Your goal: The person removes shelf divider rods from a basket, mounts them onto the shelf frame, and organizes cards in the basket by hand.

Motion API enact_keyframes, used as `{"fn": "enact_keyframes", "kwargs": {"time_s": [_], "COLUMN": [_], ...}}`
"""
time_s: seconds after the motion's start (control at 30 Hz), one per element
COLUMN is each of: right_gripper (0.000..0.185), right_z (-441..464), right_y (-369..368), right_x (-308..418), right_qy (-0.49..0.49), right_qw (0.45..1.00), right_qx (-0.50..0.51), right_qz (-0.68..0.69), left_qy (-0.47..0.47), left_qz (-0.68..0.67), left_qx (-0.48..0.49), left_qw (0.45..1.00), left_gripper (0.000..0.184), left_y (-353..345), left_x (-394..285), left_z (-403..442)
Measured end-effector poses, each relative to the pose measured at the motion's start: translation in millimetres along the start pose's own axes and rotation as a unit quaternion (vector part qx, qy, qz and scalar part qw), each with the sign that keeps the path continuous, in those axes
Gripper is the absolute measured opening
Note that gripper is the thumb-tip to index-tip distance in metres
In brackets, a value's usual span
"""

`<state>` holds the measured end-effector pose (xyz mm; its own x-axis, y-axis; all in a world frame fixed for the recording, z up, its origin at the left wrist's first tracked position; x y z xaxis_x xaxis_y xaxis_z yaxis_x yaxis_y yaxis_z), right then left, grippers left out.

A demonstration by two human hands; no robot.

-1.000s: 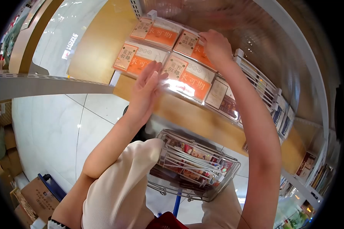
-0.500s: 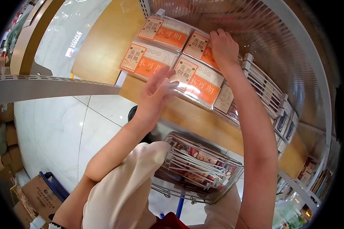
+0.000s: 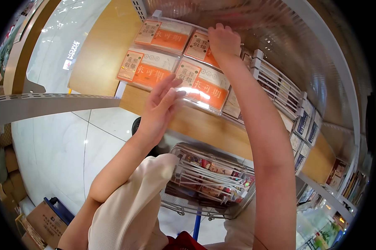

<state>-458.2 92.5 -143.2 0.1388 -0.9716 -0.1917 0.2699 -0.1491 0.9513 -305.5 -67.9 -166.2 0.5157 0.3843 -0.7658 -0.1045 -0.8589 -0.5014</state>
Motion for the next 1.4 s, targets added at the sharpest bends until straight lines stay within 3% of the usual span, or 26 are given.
{"fn": "enact_keyframes", "kwargs": {"time_s": [0.27,0.43,0.6,0.7,0.8,0.83,0.93,0.97,1.07,1.1,1.23,1.33,1.4], "right_gripper": [0.016,0.031,0.037,0.039,0.037,0.036,0.036,0.036,0.034,0.031,0.025,0.026,0.025], "right_z": [-9.7,-39.4,-158.6,-263.8,-375.6,-401.3,-462.7,-470.4,-476.0,-475.2,-481.1,-479.6,-480.7], "right_y": [0.2,42.5,119.9,132.9,119.4,116.8,109.6,104.2,91.0,87.6,80.1,92.7,102.3], "right_x": [4.9,10.5,6.9,-11.2,-30.1,-30.6,-24.7,-17.6,-6.0,-11.3,-25.3,-40.8,-50.7], "right_qy": [-0.031,-0.013,0.095,0.071,-0.027,-0.038,-0.075,-0.092,-0.129,-0.124,-0.146,-0.183,-0.224], "right_qw": [0.999,0.997,0.963,0.964,0.955,0.954,0.944,0.939,0.924,0.92,0.907,0.899,0.878], "right_qx": [0.017,-0.069,-0.098,0.016,0.131,0.137,0.153,0.151,0.148,0.149,0.159,0.105,0.074], "right_qz": [0.015,0.022,0.231,0.257,0.266,0.266,0.281,0.294,0.327,0.34,0.363,0.384,0.416], "left_qy": [0.001,-0.008,-0.012,-0.015,0.089,0.078,-0.117,-0.15,-0.17,-0.125,-0.08,-0.061,-0.023], "left_qz": [0.013,0.04,0.126,0.195,0.323,0.388,0.563,0.588,0.685,0.737,0.699,0.692,0.715], "left_qx": [0.009,0.016,0.074,0.176,0.296,0.344,0.483,0.518,0.473,0.486,0.5,0.511,0.521], "left_qw": [1.0,0.999,0.989,0.965,0.895,0.852,0.661,0.603,0.528,0.454,0.506,0.506,0.466], "left_gripper": [0.046,0.044,0.034,0.024,0.022,0.019,0.019,0.028,0.042,0.053,0.049,0.045,0.042], "left_y": [-2.5,-3.1,-23.4,-56.2,-88.7,-100.9,-127.8,-124.2,-113.3,-110.3,-116.4,-118.7,-117.8], "left_x": [2.0,3.4,16.4,33.1,77.2,91.1,130.5,149.9,186.3,203.7,218.9,216.5,221.1], "left_z": [0.0,-0.7,-6.7,-21.3,-55.7,-69.8,-118.9,-133.7,-136.8,-136.6,-127.4,-125.9,-128.5]}}
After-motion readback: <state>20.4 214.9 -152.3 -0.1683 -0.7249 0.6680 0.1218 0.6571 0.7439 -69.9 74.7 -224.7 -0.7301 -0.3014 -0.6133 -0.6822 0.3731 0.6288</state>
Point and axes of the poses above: each hand's wrist, its own z-axis towards the middle knuckle, its own y-axis out of the back of the hand, x = y × z, the point moved 10 cm from there along z, towards the middle knuckle, and after that the axes turned 3 degrees about y, right-handed, at the moved point
